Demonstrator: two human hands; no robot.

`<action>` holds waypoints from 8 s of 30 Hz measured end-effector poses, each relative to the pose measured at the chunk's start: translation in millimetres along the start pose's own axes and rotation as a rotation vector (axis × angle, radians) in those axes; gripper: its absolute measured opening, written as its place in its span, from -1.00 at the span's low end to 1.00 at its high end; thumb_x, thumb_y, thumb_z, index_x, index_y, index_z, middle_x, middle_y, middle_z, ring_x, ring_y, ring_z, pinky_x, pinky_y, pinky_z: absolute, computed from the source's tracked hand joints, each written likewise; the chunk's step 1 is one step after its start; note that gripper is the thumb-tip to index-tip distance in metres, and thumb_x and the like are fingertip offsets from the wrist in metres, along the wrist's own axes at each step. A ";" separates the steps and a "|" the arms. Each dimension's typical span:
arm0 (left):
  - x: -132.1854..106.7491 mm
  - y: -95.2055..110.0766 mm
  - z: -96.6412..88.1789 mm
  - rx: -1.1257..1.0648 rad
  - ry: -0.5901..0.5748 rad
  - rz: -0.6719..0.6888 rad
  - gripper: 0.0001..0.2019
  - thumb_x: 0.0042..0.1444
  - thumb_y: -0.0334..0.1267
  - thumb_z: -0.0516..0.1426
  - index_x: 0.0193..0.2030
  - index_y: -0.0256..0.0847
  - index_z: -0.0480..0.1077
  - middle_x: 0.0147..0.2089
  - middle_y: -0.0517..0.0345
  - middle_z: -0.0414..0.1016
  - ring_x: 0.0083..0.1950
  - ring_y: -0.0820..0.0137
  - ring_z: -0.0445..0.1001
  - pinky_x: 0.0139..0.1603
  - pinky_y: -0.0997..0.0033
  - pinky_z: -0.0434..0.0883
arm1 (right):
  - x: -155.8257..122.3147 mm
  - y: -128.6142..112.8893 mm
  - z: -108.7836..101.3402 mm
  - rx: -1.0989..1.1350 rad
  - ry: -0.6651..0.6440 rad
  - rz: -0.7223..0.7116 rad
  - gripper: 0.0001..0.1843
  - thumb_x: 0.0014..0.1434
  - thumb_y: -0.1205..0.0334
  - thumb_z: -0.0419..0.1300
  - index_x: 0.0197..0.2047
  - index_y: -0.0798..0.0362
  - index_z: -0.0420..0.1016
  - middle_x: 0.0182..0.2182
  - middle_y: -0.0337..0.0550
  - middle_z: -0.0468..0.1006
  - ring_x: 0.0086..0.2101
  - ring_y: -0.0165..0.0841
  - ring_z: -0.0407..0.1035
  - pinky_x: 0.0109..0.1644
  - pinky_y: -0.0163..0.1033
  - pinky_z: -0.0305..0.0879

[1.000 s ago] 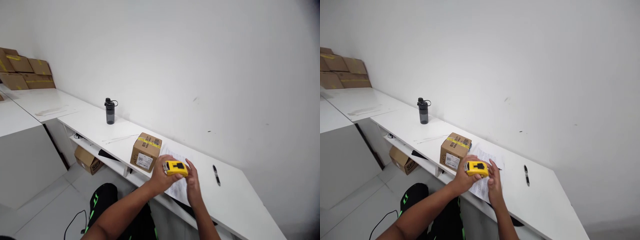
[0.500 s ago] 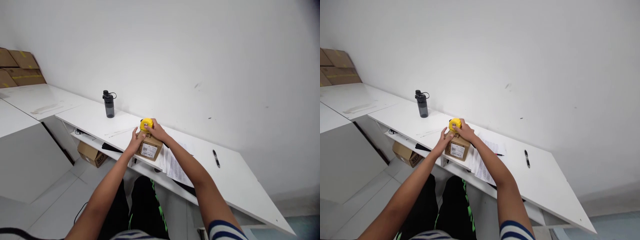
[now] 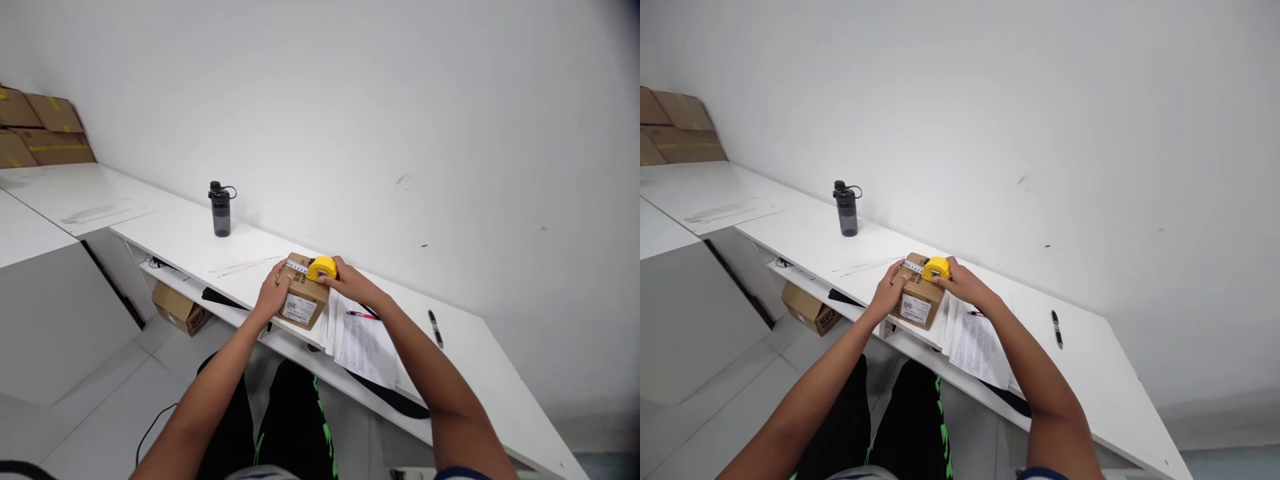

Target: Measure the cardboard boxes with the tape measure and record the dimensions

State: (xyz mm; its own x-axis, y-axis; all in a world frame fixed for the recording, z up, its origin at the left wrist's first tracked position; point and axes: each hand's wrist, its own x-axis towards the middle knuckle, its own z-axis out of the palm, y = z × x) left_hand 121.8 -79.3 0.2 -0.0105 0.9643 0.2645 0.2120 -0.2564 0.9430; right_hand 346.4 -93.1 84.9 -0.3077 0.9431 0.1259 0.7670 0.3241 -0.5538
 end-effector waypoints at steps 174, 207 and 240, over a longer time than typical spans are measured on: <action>-25.3 -25.0 -35.1 -0.116 0.157 -0.012 -0.46 0.17 -0.04 0.13 0.27 -0.16 0.31 0.22 -0.03 0.43 0.20 0.15 0.41 0.22 0.14 0.32 | 48.0 -56.4 85.2 -0.028 0.136 -0.237 -0.54 0.19 -0.10 0.17 0.01 0.02 0.27 -0.15 -0.08 0.51 -0.20 -0.25 0.39 -0.21 -0.25 0.20; -64.4 -2.6 150.9 0.225 -0.539 0.346 -0.33 -0.14 0.10 0.34 0.08 -0.15 0.31 0.04 0.00 0.46 0.07 0.14 0.43 0.10 0.14 0.37 | -117.4 171.4 18.5 -0.384 0.167 0.634 -0.49 0.38 0.12 -0.10 0.36 0.00 0.12 -0.05 0.05 0.57 -0.11 -0.19 0.47 -0.14 -0.20 0.28; -23.8 -37.7 175.5 0.181 -0.592 0.297 -0.40 0.15 0.02 0.18 0.32 -0.01 0.20 0.30 -0.01 0.19 0.31 0.20 0.26 0.32 0.19 0.24 | -148.3 166.3 75.9 0.476 0.680 0.586 -0.44 0.18 -0.27 0.07 -0.48 0.05 0.52 -0.62 -0.24 0.40 -0.51 -0.35 0.29 -0.37 -0.24 0.19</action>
State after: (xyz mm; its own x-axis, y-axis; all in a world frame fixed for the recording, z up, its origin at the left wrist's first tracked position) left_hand 285.5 -81.0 -77.0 0.5985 0.7416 0.3031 0.2839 -0.5501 0.7854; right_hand 476.9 -184.7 -88.4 0.5437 0.8346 0.0886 0.3447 -0.1259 -0.9302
